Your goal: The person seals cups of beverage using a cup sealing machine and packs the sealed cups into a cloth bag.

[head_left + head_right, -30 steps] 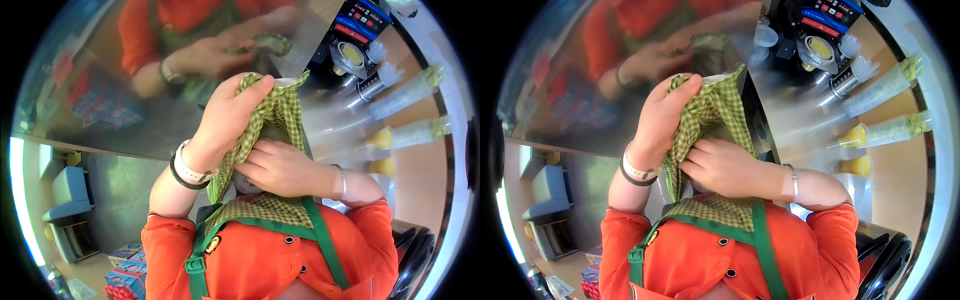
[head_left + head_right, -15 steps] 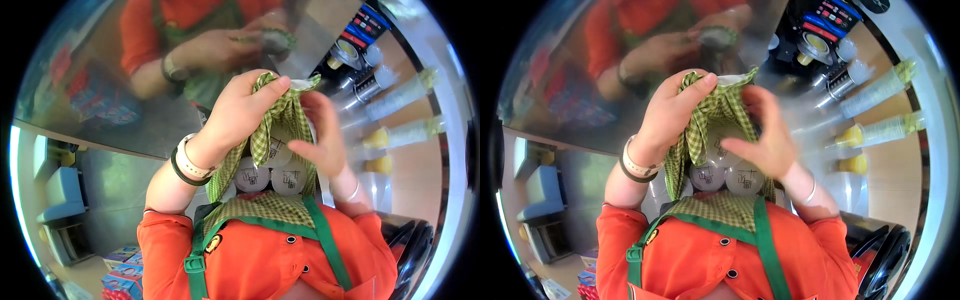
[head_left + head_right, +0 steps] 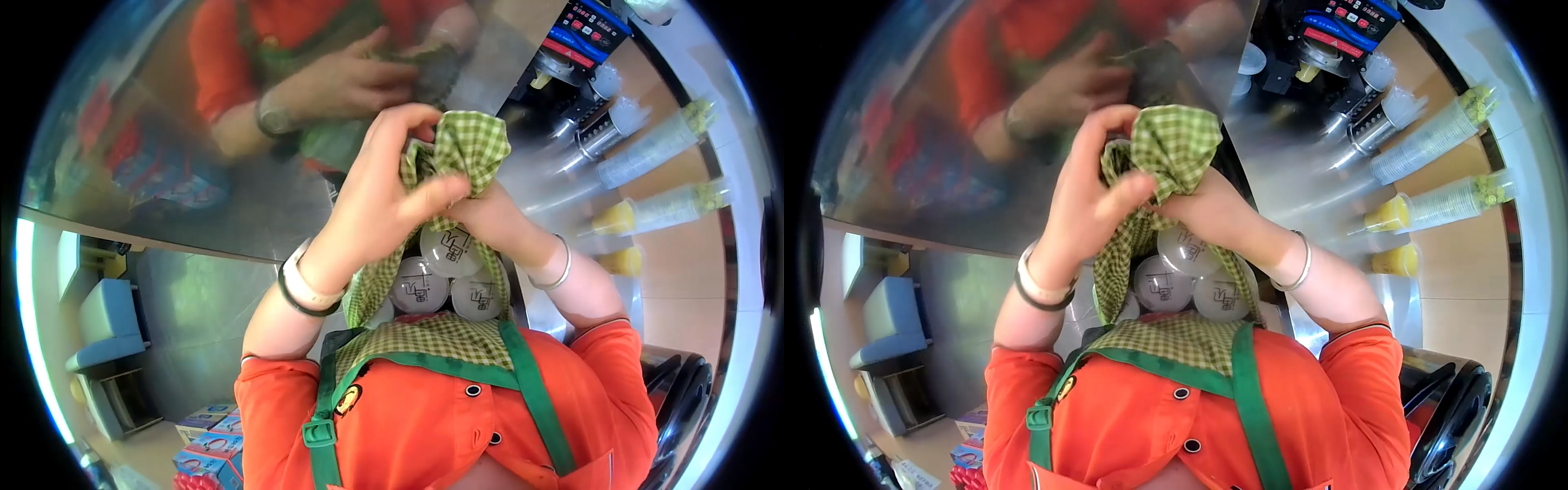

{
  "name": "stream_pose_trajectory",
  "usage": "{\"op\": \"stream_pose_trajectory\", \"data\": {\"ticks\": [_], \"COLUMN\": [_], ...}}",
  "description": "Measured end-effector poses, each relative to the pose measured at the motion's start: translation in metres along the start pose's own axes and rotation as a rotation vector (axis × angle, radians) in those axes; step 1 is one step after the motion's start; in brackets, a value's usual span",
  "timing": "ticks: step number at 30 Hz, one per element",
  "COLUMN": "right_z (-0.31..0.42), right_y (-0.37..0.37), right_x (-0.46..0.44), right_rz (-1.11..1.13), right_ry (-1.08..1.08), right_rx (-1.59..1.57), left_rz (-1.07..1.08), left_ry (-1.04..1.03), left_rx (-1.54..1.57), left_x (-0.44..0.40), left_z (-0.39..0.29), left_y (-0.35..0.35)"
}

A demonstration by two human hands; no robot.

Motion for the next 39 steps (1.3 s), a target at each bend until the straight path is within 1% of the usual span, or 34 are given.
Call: {"op": "stream_pose_trajectory", "data": {"ticks": [1,2,4,5,6,7,8,9,10,12,13,14,16,18,20,22,25,26,28,29,30,32,33,34,36,37,38,39], "right_z": [0.002,0.002,0.004,0.001,0.001,0.002,0.004,0.004,0.004,0.003,-0.013,-0.013,-0.003,0.006,0.009,0.014,0.026,0.027,0.037,0.042,0.048,0.058,0.058,0.059,0.060,0.069,0.070,0.070], "right_y": [0.003,0.006,0.005,0.004,0.004,0.008,0.012,0.021,0.029,0.056,0.065,0.067,0.069,0.070,0.079,0.082,0.083,0.084,0.080,0.071,0.070,0.065,0.064,0.062,0.044,0.034,0.032,0.027], "right_x": [-0.001,-0.001,0.002,0.001,0.000,-0.001,-0.002,0.001,0.001,-0.001,-0.003,-0.002,0.004,0.006,0.008,0.009,0.006,0.004,-0.001,-0.003,-0.004,-0.006,-0.008,-0.010,-0.014,-0.013,-0.013,-0.013], "right_rz": [-0.018,-0.020,0.020,0.030,0.036,-0.008,-0.053,-0.132,-0.124,-0.197,-0.259,-0.257,-0.290,-0.314,-0.317,-0.323,-0.346,-0.343,-0.276,-0.186,-0.192,-0.161,-0.167,-0.172,-0.003,0.052,0.046,0.088], "right_ry": [0.073,0.076,0.138,0.084,0.081,0.090,0.098,0.077,0.075,0.075,-0.013,-0.013,0.037,0.068,0.067,0.089,0.132,0.133,0.198,0.212,0.216,0.222,0.221,0.221,0.179,0.228,0.232,0.213], "right_rx": [-0.009,-0.013,0.177,0.083,0.081,0.144,0.208,0.100,0.101,0.154,-0.133,-0.133,-0.119,-0.172,-0.131,-0.109,-0.220,-0.218,-0.082,-0.126,-0.126,0.057,0.044,0.043,-0.071,0.003,0.009,0.023], "left_rz": [0.006,0.016,0.041,0.152,0.260,0.285,0.279,0.164,0.049,-0.148,-0.195,-0.197,-0.229,-0.278,-0.330,-0.311,-0.211,-0.214,-0.150,-0.055,-0.047,0.084,0.171,0.176,0.401,0.436,0.442,0.529], "left_ry": [-0.007,0.029,0.099,0.256,0.412,0.488,0.490,0.502,0.512,0.634,0.649,0.649,0.570,0.569,0.545,0.544,0.521,0.519,0.590,0.603,0.601,0.624,0.631,0.633,0.479,0.570,0.564,0.624], "left_rx": [-0.094,-0.130,-0.204,-0.143,-0.080,-0.001,-0.002,0.140,0.281,0.577,0.587,0.586,0.679,0.633,0.704,0.675,0.706,0.707,0.767,0.768,0.768,0.751,0.770,0.770,0.666,0.613,0.615,0.604], "left_x": [0.010,0.016,0.030,0.037,0.045,0.049,0.049,0.047,0.046,0.051,0.053,0.054,0.055,0.056,0.057,0.056,0.043,0.038,0.033,0.032,0.031,0.029,0.028,0.026,0.021,0.024,0.021,0.021], "left_z": [0.003,0.007,0.014,0.034,0.051,0.059,0.059,0.059,0.058,0.065,0.061,0.061,0.056,0.052,0.044,0.048,0.037,0.035,0.035,0.041,0.044,0.043,0.038,0.034,0.011,0.015,0.016,0.018], "left_y": [0.001,0.000,-0.002,-0.007,-0.011,-0.009,-0.007,0.001,0.009,0.033,0.039,0.041,0.047,0.059,0.067,0.070,0.059,0.056,0.042,0.037,0.037,0.025,0.018,0.014,-0.009,-0.015,-0.016,-0.022]}}
Point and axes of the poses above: each hand's wrist, its own x-axis away from the middle knuckle, its own y-axis out of the back of the hand, z = x × y, the point moved 8 cm from there along -x, towards the middle knuckle, and after that the axes turned 2 degrees about -z, right-handed, at the moved point
